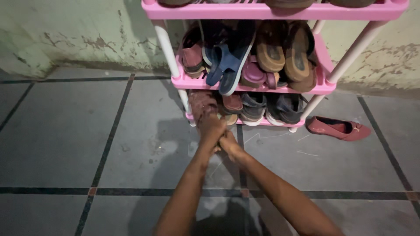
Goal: The person organizes a collection of shoes by picking up pairs from the floor and placing them onto a pink three-tier shoe rack. They handle various types of footwear including sandals, flats, and sneakers, arranging them on the shelves.
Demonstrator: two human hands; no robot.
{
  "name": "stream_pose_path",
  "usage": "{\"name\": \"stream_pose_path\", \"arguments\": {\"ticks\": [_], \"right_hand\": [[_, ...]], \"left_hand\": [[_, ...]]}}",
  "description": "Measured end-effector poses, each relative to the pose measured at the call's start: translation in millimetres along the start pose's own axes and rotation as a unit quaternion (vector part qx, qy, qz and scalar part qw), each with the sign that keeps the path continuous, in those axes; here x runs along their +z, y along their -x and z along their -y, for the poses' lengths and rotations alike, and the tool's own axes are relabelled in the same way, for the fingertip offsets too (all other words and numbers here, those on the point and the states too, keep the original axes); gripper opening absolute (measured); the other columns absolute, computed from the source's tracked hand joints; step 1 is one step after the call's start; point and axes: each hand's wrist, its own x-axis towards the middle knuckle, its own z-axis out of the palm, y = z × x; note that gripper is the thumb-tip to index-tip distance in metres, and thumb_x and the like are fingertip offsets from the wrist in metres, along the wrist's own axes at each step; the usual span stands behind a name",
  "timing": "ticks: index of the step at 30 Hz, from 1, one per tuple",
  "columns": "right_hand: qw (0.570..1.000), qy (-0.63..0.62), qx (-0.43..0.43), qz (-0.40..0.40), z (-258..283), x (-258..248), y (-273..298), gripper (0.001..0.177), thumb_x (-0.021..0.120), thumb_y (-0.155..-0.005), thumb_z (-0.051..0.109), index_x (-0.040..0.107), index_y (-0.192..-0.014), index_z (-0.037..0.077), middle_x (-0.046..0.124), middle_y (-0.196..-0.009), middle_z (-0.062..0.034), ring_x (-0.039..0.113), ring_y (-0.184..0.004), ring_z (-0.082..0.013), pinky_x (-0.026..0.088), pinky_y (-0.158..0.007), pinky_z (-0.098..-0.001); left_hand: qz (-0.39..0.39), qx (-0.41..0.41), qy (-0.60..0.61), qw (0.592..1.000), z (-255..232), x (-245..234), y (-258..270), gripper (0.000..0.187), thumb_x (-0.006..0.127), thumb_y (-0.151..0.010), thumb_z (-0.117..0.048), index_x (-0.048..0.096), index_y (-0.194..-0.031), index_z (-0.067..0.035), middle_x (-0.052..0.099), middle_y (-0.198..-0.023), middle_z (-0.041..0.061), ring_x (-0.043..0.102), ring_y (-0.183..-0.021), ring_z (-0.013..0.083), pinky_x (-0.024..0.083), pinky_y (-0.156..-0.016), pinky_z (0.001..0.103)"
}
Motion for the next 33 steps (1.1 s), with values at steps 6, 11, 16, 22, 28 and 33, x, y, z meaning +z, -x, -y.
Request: {"name": "stream_pose_path", "arguments": {"ticks": [6, 11, 16, 22, 28, 33], "right_hand": [[0.994, 0.075, -0.083, -0.008, 27.0, 3.8, -15.9, 0.037, 0.062, -0.091, 0.003, 0.063, -0.127, -0.001, 0.072, -0.110, -0.0104, 0.068, -0.098, -0.0174, 0.055, -0.082, -0.0297], [0.999, 0.041, 0.003, 0.035, 34.7, 11.8, -12.5, 0.043, 0.059, -0.091, 0.004, 0.053, -0.133, 0.001, 0.068, -0.109, -0.0077, 0.068, -0.091, -0.0172, 0.057, -0.072, -0.0290], [0.997, 0.066, 0.015, 0.048, 37.3, 9.1, -14.0, 0.050, 0.054, -0.095, 0.007, 0.052, -0.145, 0.004, 0.066, -0.109, -0.0110, 0.057, -0.079, -0.0158, 0.045, -0.058, -0.0271], [0.987, 0.105, 0.057, 0.112, 69.6, -13.1, -6.1, 0.072, 0.059, -0.085, -0.002, 0.035, -0.152, 0.005, 0.065, -0.115, -0.0076, 0.068, -0.090, -0.0166, 0.058, -0.072, -0.0299], [0.975, 0.165, 0.105, 0.108, 86.1, -44.7, 3.5, 0.064, 0.055, -0.094, 0.008, 0.036, -0.155, 0.004, 0.068, -0.114, -0.0088, 0.069, -0.087, -0.0174, 0.057, -0.073, -0.0304], [0.968, 0.195, 0.137, 0.072, 83.1, -62.4, 5.0, 0.060, 0.051, -0.092, 0.006, 0.041, -0.151, 0.004, 0.074, -0.114, -0.0063, 0.070, -0.083, -0.0149, 0.059, -0.070, -0.0299]], "left_hand": [[-0.031, -0.182, 0.010, 0.983, -33.7, -72.1, 23.9, 0.092, 0.087, -0.073, -0.049, 0.039, -0.136, -0.002, 0.040, -0.148, 0.026, 0.036, -0.138, 0.0442, 0.040, -0.100, 0.068], [-0.010, -0.235, 0.105, 0.966, -11.8, -56.1, 14.6, 0.100, 0.087, -0.070, -0.051, 0.032, -0.139, -0.003, 0.046, -0.136, 0.026, 0.051, -0.124, 0.0473, 0.048, -0.093, 0.062], [-0.077, -0.092, 0.178, 0.977, 26.7, 2.7, 10.3, 0.094, 0.080, -0.079, -0.037, 0.029, -0.149, -0.001, 0.050, -0.127, 0.032, 0.059, -0.111, 0.0532, 0.050, -0.094, 0.056], [-0.184, 0.016, 0.024, 0.983, 46.7, 28.9, -23.3, 0.078, 0.078, -0.081, -0.031, 0.040, -0.141, 0.002, 0.052, -0.128, 0.035, 0.055, -0.114, 0.0546, 0.047, -0.095, 0.058], [-0.292, 0.179, 0.054, 0.938, 25.5, 0.7, -62.7, 0.052, 0.076, -0.086, -0.021, 0.061, -0.132, -0.001, 0.054, -0.131, 0.031, 0.052, -0.125, 0.0528, 0.046, -0.106, 0.059], [-0.204, 0.099, -0.046, 0.973, 42.5, 23.8, -88.8, 0.049, 0.080, -0.066, -0.024, 0.073, -0.110, -0.003, 0.063, -0.117, 0.028, 0.053, -0.119, 0.0554, 0.047, -0.090, 0.061]]}}
